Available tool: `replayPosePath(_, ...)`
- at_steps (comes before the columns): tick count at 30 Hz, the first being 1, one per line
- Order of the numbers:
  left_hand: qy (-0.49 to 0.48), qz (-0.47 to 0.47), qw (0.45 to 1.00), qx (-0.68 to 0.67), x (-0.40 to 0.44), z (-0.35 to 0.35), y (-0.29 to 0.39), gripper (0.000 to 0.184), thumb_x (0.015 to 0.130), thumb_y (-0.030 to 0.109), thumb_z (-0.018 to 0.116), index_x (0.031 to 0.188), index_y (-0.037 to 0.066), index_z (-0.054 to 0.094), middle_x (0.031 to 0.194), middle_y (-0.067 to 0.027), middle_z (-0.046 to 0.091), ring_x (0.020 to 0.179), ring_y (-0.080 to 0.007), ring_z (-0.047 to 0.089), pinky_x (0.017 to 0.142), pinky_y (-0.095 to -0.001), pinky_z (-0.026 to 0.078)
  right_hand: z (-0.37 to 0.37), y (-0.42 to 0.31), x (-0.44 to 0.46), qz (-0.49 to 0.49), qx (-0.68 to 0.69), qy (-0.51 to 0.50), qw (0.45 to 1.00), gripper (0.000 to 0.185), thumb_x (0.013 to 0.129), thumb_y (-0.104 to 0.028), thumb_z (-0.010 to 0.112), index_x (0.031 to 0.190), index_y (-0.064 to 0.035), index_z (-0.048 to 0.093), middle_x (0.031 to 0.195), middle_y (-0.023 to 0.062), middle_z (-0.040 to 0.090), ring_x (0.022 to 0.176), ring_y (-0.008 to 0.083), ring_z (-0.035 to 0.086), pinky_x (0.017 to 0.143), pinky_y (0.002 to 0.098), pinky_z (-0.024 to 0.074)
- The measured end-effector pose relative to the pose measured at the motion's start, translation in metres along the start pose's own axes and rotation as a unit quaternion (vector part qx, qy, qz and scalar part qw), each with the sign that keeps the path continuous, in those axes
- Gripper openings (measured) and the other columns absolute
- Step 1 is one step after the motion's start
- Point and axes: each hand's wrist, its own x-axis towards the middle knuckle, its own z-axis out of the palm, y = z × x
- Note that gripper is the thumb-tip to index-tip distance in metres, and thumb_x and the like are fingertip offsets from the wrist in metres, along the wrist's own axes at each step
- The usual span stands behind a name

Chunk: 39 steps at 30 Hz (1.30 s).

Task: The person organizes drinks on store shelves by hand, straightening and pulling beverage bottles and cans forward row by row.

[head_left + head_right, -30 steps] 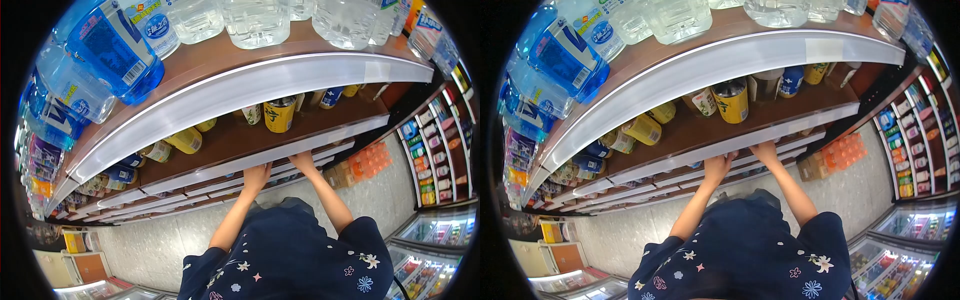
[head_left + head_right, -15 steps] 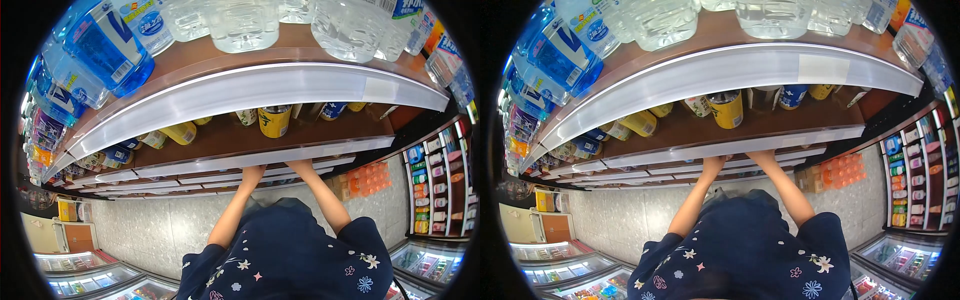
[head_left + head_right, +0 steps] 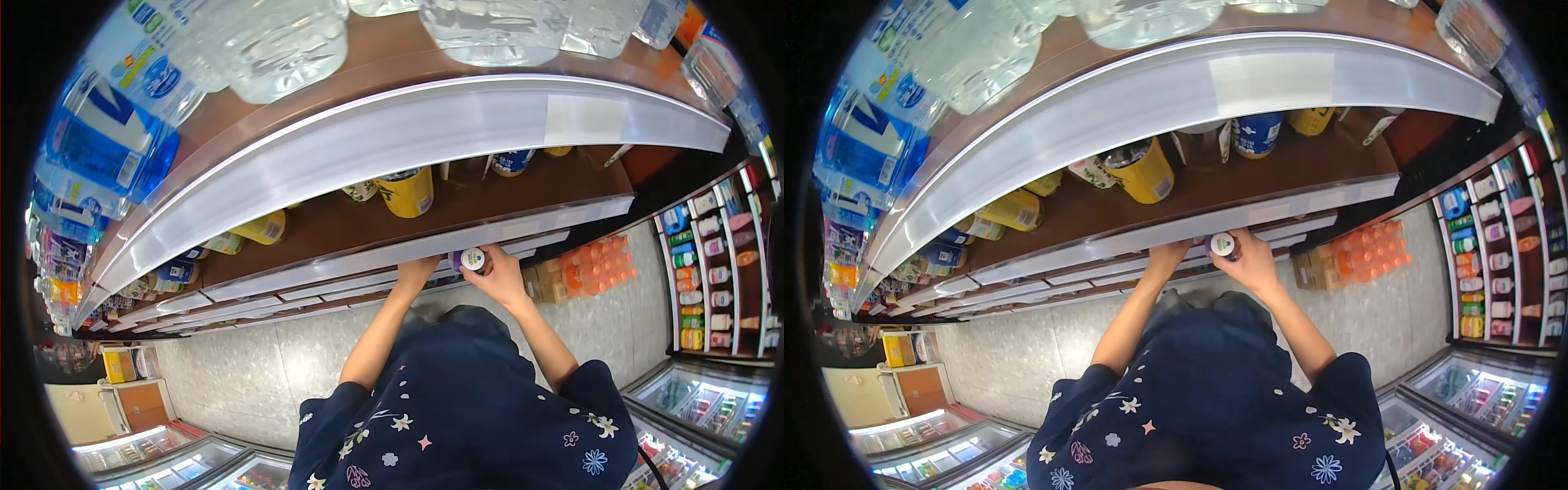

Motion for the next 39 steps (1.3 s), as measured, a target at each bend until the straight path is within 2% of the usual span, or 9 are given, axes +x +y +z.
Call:
replayPosePath(3,-0.034,0.026,0.999,0.004,0.003,0.018,-0.003,0.019,0.074,0.003,0.067,0.094,0.003,0.068,0.085,-0.0165,0.067,0.081,-0.0343,0.065,0.071,-0.0417,0.050,-0.005,0.007,-0.006,-0.008,-0.013,-0.011,1.000,0.042,0.066,-0.024,0.083,0.096,-0.0019,0.061,0.066,0.0063,0.062,0.053,0.0124,0.057,0.053,0.0262,0.0478)
replayPosePath(11,-0.156,-0.081,0.981,0.077,-0.007,0.006,-0.013,0.023,0.078,0.005,0.065,0.100,0.002,0.066,0.095,-0.0179,0.067,0.088,-0.0368,0.064,0.074,-0.0425,0.050,0.013,0.010,-0.015,-0.046,-0.001,-0.085,0.995,0.043,0.070,-0.030,0.081,0.098,-0.0045,0.060,0.076,0.0111,0.063,0.064,0.0249,0.063,0.059,0.0355,0.0502)
replayPosePath(13,-0.137,-0.117,0.980,0.090,-0.016,-0.017,-0.005,0.023,0.079,0.005,0.065,0.101,0.001,0.066,0.097,-0.0180,0.067,0.089,-0.0372,0.064,0.075,-0.0425,0.050,0.022,0.009,-0.008,-0.077,-0.005,-0.086,0.993,0.044,0.070,-0.025,0.081,0.102,-0.0031,0.059,0.079,0.0114,0.064,0.064,0.0220,0.063,0.059,0.0329,0.0507)
replayPosePath(14,-0.098,-0.113,0.986,0.080,-0.020,-0.028,-0.001,0.023,0.080,0.008,0.065,0.102,0.001,0.065,0.097,-0.0182,0.067,0.089,-0.0366,0.064,0.076,-0.0424,0.050,0.025,0.005,-0.004,-0.078,0.005,-0.103,0.992,0.043,0.077,-0.032,0.075,0.105,-0.0044,0.058,0.084,0.0147,0.064,0.074,0.0340,0.064,0.065,0.0423,0.0507)
replayPosePath(18,-0.009,-0.196,0.981,0.013,-0.043,-0.059,0.022,0.023,0.087,0.016,0.064,0.102,-0.002,0.063,0.098,-0.0182,0.067,0.089,-0.0338,0.065,0.076,-0.0394,0.052,0.055,0.012,0.013,-0.075,-0.061,-0.167,0.981,0.043,0.082,-0.036,0.068,0.108,-0.0035,0.058,0.089,0.0155,0.066,0.083,0.0360,0.064,0.073,0.0458,0.0493)
replayPosePath(21,-0.004,-0.261,0.965,-0.026,-0.069,-0.067,0.025,0.022,0.089,0.017,0.063,0.101,-0.002,0.063,0.098,-0.0175,0.067,0.088,-0.0313,0.066,0.075,-0.0362,0.053,0.078,0.019,0.029,-0.178,-0.109,-0.094,0.974,0.040,0.082,-0.035,0.068,0.105,-0.0033,0.061,0.093,0.0166,0.066,0.090,0.0364,0.063,0.077,0.0464,0.0490)
replayPosePath(25,-0.021,-0.282,0.958,-0.045,-0.093,-0.072,0.017,0.022,0.092,0.015,0.062,0.104,-0.004,0.063,0.100,-0.0157,0.068,0.094,-0.0238,0.067,0.078,-0.0313,0.054,0.097,0.027,0.039,-0.154,-0.112,-0.057,0.980,0.032,0.081,-0.033,0.069,0.095,-0.0045,0.067,0.096,0.0157,0.067,0.092,0.0364,0.062,0.081,0.0458,0.0491)
replayPosePath(32,-0.061,-0.268,0.962,0.003,-0.116,-0.084,0.016,0.021,0.090,0.017,0.063,0.103,0.000,0.064,0.099,-0.0156,0.069,0.091,-0.0293,0.068,0.078,-0.0363,0.054,0.105,0.031,0.059,-0.210,-0.132,-0.008,0.969,0.026,0.080,-0.018,0.064,0.101,-0.0023,0.066,0.099,0.0169,0.067,0.094,0.0372,0.062,0.084,0.0455,0.0484)
replayPosePath(39,-0.133,-0.228,0.965,0.004,-0.122,-0.106,0.001,0.021,0.088,0.018,0.064,0.103,0.003,0.064,0.099,-0.0146,0.068,0.093,-0.0310,0.066,0.080,-0.0392,0.051,0.102,0.008,0.052,-0.217,-0.249,0.078,0.941,0.028,0.081,-0.022,0.066,0.102,-0.0044,0.066,0.099,0.0162,0.067,0.094,0.0367,0.062,0.086,0.0466,0.0472)
